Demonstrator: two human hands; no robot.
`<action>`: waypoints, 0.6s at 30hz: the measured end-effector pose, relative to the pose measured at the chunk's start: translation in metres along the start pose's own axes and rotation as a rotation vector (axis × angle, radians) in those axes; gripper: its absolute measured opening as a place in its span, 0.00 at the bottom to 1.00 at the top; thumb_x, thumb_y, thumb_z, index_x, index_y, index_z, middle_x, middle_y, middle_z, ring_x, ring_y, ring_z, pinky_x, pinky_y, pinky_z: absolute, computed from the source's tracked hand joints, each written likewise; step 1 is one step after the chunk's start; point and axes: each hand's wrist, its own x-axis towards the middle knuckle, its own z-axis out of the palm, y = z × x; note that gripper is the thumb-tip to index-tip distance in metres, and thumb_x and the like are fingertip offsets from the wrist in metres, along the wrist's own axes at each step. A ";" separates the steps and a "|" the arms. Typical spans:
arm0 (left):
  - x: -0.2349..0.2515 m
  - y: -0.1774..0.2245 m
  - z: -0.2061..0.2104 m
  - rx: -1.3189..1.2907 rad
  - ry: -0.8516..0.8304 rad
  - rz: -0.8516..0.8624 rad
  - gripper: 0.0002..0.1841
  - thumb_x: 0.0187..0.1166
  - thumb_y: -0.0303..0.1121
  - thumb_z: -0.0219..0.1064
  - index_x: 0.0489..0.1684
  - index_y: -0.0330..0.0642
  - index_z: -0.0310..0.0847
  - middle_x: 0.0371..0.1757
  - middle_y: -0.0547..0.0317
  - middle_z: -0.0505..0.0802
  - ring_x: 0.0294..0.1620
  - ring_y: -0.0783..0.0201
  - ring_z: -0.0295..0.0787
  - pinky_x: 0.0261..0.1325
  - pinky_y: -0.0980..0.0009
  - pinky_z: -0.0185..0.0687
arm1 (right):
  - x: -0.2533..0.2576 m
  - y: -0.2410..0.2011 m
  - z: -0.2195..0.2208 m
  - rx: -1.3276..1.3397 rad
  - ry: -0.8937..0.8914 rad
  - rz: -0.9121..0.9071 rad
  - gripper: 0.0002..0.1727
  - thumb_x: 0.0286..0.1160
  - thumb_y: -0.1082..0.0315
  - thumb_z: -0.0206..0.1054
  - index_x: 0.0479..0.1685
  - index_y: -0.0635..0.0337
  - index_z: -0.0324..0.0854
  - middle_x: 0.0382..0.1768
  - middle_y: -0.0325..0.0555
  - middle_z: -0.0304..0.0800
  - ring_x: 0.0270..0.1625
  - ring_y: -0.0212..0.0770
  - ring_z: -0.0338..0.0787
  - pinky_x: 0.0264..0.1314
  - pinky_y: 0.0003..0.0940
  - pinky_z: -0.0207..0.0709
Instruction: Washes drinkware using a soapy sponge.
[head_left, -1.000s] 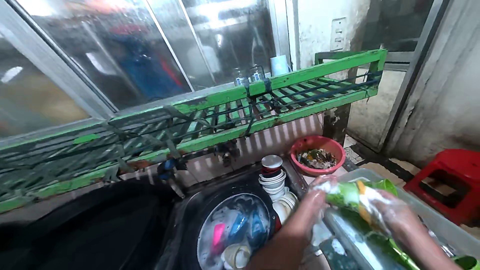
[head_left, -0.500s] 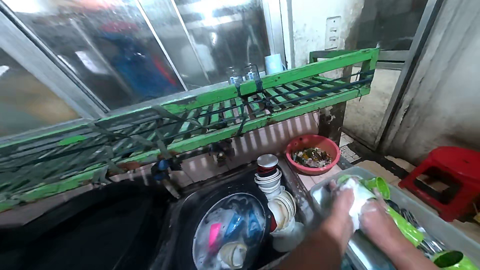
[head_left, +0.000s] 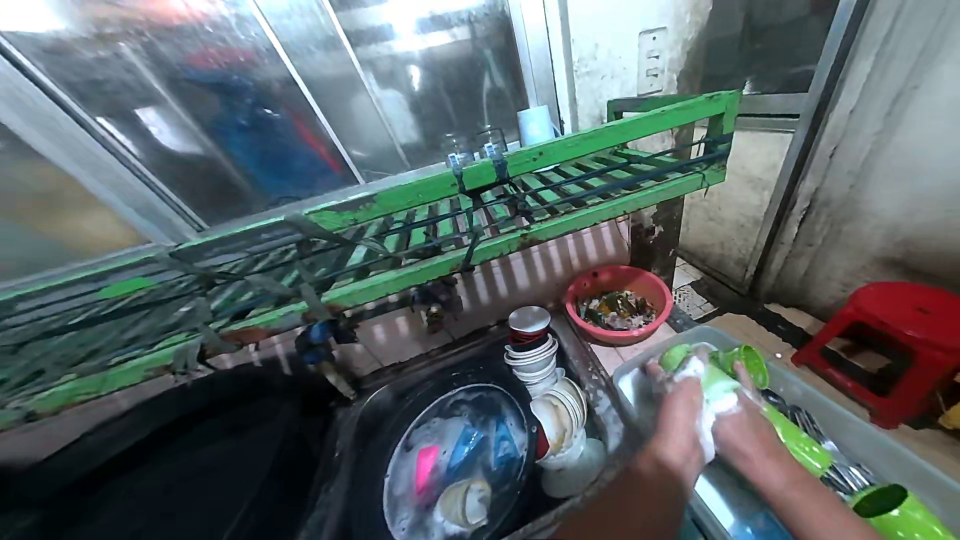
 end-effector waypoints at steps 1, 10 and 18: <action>-0.001 -0.001 -0.002 -0.026 -0.025 -0.026 0.32 0.91 0.41 0.60 0.91 0.42 0.52 0.81 0.43 0.77 0.78 0.54 0.76 0.78 0.57 0.75 | 0.003 -0.008 -0.011 0.169 -0.132 0.164 0.27 0.82 0.64 0.62 0.76 0.73 0.75 0.72 0.67 0.82 0.81 0.59 0.77 0.93 0.55 0.49; 0.036 0.016 -0.033 0.217 -0.041 0.094 0.39 0.79 0.37 0.74 0.89 0.46 0.55 0.64 0.39 0.86 0.55 0.52 0.90 0.53 0.57 0.90 | -0.023 0.007 -0.071 0.721 0.065 0.349 0.22 0.77 0.59 0.65 0.68 0.56 0.85 0.55 0.51 0.92 0.51 0.41 0.91 0.52 0.46 0.85; -0.021 0.003 -0.001 1.398 -0.369 0.536 0.40 0.71 0.49 0.72 0.84 0.39 0.70 0.79 0.46 0.81 0.80 0.51 0.77 0.79 0.51 0.73 | 0.021 0.017 -0.068 0.455 -0.040 0.584 0.21 0.87 0.57 0.62 0.63 0.65 0.84 0.60 0.65 0.88 0.67 0.62 0.85 0.74 0.64 0.72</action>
